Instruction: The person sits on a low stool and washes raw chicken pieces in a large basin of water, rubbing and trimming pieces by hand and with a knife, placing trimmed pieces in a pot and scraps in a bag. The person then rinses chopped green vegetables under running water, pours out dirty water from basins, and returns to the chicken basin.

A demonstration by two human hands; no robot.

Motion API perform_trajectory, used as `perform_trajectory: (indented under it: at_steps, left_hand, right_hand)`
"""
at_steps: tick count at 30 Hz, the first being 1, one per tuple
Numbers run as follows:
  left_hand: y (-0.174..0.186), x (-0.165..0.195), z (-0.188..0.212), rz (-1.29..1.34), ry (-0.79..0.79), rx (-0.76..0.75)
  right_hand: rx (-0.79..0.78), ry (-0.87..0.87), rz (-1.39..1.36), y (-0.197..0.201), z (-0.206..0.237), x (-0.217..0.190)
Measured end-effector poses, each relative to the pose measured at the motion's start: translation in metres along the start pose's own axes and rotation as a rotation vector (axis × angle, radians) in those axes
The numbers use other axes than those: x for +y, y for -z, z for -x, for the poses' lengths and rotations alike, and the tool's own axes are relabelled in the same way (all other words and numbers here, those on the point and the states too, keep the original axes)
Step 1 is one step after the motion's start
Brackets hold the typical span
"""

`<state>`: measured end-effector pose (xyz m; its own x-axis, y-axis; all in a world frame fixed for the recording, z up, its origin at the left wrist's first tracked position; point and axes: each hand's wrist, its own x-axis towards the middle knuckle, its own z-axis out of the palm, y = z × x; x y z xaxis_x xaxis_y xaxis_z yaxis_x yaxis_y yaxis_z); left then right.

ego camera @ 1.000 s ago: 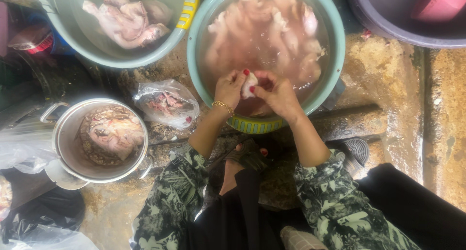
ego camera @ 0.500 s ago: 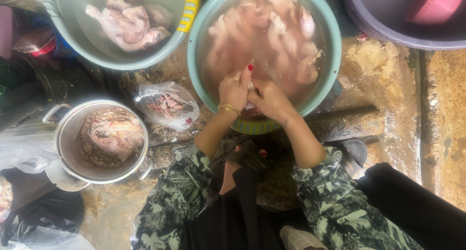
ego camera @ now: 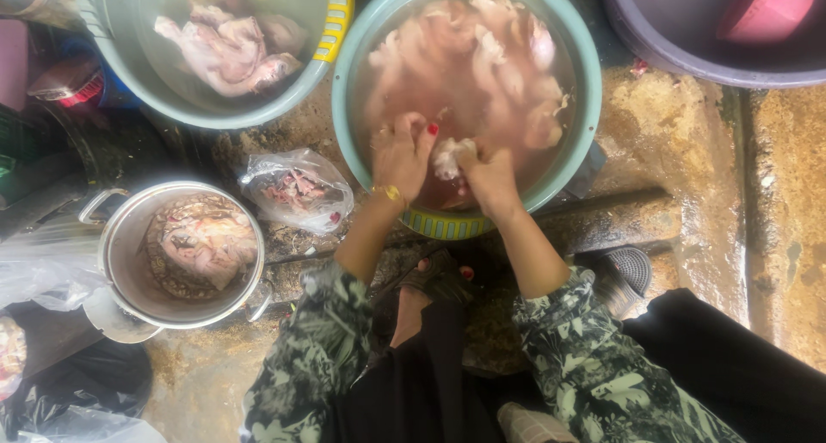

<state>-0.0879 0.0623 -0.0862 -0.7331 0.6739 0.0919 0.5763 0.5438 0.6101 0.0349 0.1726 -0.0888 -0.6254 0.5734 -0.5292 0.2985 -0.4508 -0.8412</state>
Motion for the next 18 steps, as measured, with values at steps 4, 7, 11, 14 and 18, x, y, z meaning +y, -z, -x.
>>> perform_trajectory:
  at_steps: [4, 7, 11, 14, 18]
  left_hand:
    - [0.022, 0.03, 0.028, -0.1, -0.228, -0.052]
    - [0.009, 0.042, 0.038, -0.283, -0.302, -0.12]
    - [-0.019, 0.034, 0.04, -0.457, -0.206, -0.286]
    - [-0.028, 0.019, 0.035, -0.271, -0.209, -0.295]
    - [-0.026, -0.002, 0.019, 0.15, 0.108, -0.533]
  right_hand:
    - [0.107, 0.006, 0.179, 0.004, 0.001, -0.003]
    - [0.181, 0.274, 0.579, -0.001, 0.002, 0.001]
    - [0.238, 0.19, 0.673, -0.008, 0.003, 0.012]
    - [0.248, 0.212, 0.705, -0.007, 0.005, 0.013]
    - [0.182, 0.096, 0.569, -0.003, 0.011, 0.003]
